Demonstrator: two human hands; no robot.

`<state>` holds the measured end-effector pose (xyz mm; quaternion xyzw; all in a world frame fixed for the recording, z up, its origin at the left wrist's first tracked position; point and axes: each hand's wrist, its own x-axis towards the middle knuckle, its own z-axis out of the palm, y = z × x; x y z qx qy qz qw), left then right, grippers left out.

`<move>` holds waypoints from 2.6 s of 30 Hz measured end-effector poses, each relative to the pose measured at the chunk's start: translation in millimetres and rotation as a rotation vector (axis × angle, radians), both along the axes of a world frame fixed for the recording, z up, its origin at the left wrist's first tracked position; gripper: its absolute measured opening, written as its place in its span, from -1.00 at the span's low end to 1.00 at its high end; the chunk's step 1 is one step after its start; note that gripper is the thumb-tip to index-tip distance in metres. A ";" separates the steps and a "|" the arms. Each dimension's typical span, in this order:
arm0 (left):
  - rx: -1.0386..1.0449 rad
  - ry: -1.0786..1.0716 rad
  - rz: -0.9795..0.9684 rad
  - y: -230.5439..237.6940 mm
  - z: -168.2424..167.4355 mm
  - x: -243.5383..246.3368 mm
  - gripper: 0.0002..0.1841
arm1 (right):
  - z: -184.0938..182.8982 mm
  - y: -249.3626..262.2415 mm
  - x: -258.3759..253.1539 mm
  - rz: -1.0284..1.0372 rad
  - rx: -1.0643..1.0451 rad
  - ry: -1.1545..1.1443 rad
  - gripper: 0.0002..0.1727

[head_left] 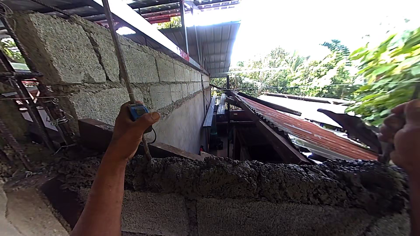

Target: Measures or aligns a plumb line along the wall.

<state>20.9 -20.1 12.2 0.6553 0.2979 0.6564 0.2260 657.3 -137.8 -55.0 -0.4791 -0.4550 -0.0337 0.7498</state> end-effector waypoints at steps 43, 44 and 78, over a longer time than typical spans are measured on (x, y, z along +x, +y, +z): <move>0.017 0.005 0.004 4.6 -0.8 -4.3 -0.22 | 27.6 -26.1 -62.3 -0.046 0.001 0.002 -0.59; 0.018 0.004 0.001 4.6 -0.8 -4.3 -0.22 | 27.8 -26.4 -63.0 -0.045 0.001 0.001 -0.60; 0.004 0.034 0.026 1.0 0.4 -2.6 -0.25 | 28.3 -25.5 -62.8 -0.035 0.014 -0.019 -0.61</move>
